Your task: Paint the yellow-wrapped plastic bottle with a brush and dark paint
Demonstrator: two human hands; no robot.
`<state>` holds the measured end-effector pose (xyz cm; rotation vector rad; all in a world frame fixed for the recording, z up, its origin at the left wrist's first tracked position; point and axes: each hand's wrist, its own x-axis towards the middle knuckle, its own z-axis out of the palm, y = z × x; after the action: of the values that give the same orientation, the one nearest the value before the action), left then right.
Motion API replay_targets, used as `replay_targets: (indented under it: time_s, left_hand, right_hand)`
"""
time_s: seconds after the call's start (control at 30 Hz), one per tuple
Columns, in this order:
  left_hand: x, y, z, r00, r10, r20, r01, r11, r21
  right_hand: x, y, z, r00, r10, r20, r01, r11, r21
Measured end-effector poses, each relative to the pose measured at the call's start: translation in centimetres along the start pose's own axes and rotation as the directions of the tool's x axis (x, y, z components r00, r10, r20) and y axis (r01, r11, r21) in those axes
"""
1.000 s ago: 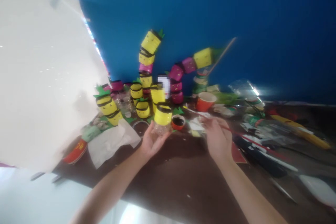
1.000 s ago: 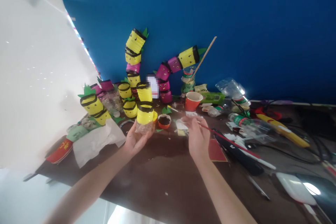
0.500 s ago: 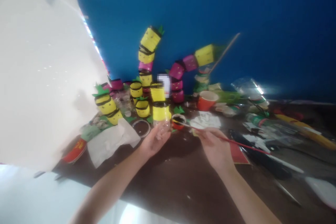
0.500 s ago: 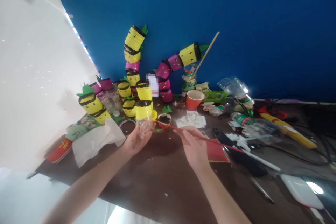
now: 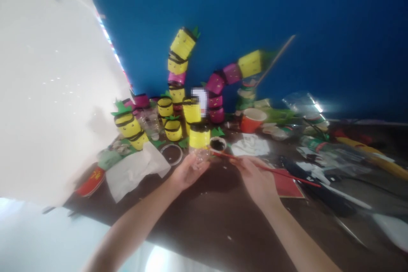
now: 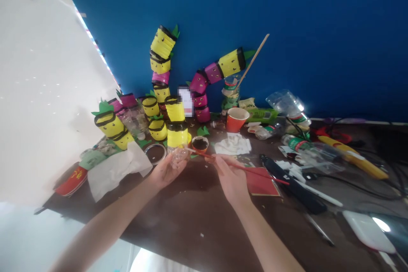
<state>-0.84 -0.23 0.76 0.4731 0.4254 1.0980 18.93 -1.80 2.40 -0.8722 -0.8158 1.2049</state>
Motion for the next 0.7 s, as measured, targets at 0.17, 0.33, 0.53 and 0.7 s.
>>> replay_targets:
  time_s: [0.17, 0.33, 0.53, 0.7]
  left_hand:
    - [0.1, 0.0, -0.1, 1.0, -0.027, 0.011, 0.027, 0.999, -0.027]
    - [0.1, -0.1, -0.2, 1.0, -0.031, 0.0, 0.031, 0.998, -0.062]
    - [-0.1, 0.1, -0.2, 0.999, -0.041, -0.018, 0.04, 0.997, -0.064]
    - [0.0, 0.0, 0.2, 0.998, 0.064, -0.001, -0.064, 0.998, -0.021]
  right_hand:
    - [0.2, 0.2, -0.2, 1.0, -0.024, 0.003, 0.024, 1.0, -0.006]
    - [0.2, -0.3, 0.0, 1.0, 0.009, -0.029, -0.008, 1.0, 0.021]
    - [0.5, -0.6, -0.2, 0.998, -0.033, -0.055, 0.035, 0.999, 0.033]
    - [0.5, -1.4, -0.7, 0.99, -0.128, -0.06, 0.131, 0.991, 0.035]
